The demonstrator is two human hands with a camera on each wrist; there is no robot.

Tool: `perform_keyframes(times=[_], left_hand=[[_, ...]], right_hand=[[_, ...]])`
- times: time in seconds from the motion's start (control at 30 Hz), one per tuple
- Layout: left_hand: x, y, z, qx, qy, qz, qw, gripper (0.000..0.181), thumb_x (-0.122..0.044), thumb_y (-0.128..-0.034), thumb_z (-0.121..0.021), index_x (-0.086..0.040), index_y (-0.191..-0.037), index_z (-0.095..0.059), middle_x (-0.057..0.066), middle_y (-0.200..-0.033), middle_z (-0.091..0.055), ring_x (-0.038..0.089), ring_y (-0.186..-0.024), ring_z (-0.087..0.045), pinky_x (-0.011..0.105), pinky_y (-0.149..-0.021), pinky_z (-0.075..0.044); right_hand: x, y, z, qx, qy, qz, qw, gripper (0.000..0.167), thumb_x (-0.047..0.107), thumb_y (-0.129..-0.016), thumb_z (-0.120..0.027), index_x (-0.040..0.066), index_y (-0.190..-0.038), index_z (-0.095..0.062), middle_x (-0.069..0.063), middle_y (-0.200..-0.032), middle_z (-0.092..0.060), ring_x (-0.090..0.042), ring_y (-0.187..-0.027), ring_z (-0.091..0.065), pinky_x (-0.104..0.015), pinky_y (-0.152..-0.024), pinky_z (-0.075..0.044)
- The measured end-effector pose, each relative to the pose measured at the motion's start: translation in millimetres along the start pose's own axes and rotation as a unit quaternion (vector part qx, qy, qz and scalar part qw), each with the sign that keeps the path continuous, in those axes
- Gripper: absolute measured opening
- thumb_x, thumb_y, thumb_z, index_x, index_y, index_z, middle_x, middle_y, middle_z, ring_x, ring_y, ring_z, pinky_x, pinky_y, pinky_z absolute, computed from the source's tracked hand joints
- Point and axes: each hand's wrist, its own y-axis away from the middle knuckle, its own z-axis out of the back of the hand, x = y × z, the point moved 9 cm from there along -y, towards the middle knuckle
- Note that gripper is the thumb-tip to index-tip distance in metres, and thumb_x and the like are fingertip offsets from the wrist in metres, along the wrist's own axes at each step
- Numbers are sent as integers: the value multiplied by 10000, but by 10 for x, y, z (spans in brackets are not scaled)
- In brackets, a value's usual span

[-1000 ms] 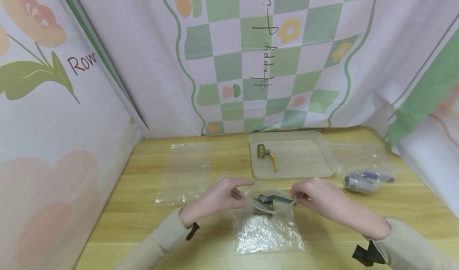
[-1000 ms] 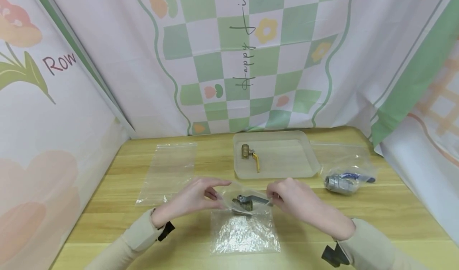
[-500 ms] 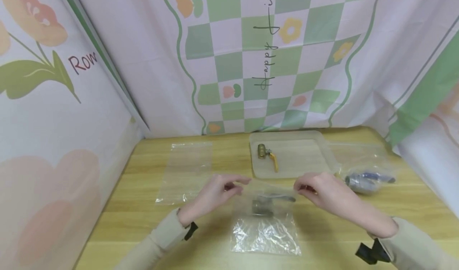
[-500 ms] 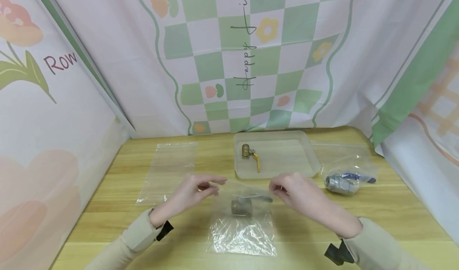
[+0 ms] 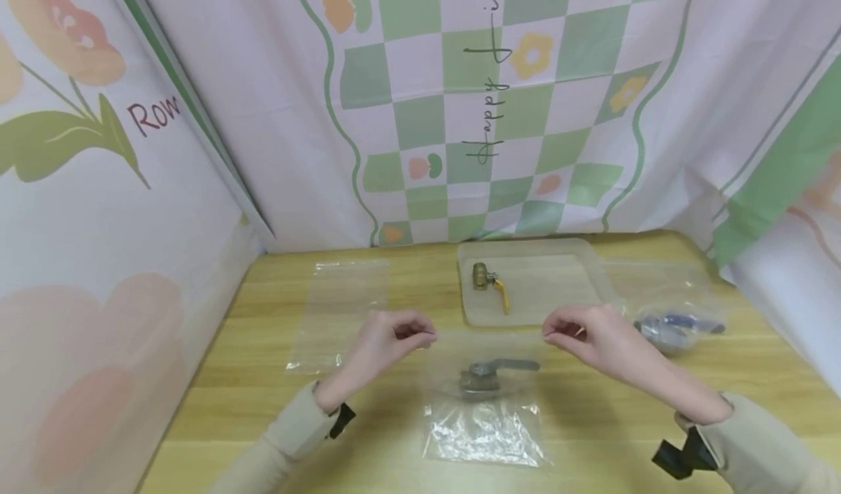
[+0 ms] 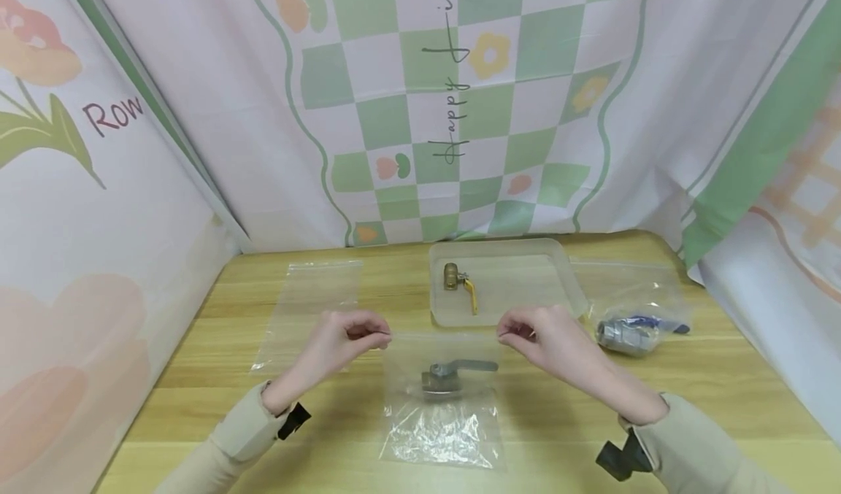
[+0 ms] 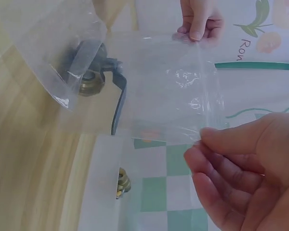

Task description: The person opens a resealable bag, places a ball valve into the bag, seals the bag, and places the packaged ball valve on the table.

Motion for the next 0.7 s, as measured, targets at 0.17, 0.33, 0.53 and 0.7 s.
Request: perform_keyframes(times=[0.17,0.33,0.53,0.7], left_hand=[[-22,10,38,-49,-75,37,10000,86,-76,-904,-694,-8,-949,-720,131,-846,-751,1,-674,-632,171,-600,-587],[-103,21,98,-257,-250,-122,9993,78,-76,-909,-687,-10,-940,-715,112,-837,-751,46,-678,-656,164,-603,-583],[-181,13,138,-408,-400,-384,9976,60,-53,-907,-689,2,-928,-679,115,-834,-742,150,-708,-700,151,-650,-594],[-194,-6,92,-314,-498,-518,9969,113,-58,-892,-707,-3,-985,-676,117,-888,-741,152,-743,-706,130,-688,-592]], right_hand=[[46,-22,36,-172,-36,102,9998,89,70,-829,-760,129,-884,-722,31,-796,-740,25,-691,-642,-136,-576,-567],[133,-47,82,-346,20,359,9988,106,33,-831,-749,123,-873,-711,54,-800,-728,60,-709,-620,-119,-579,-563],[233,-66,131,-478,-43,664,9966,167,-8,-812,-743,132,-881,-684,66,-808,-705,59,-724,-616,-130,-591,-570],[276,-66,128,-544,-56,764,9956,204,-45,-804,-728,128,-884,-654,68,-811,-690,37,-738,-637,-134,-620,-584]])
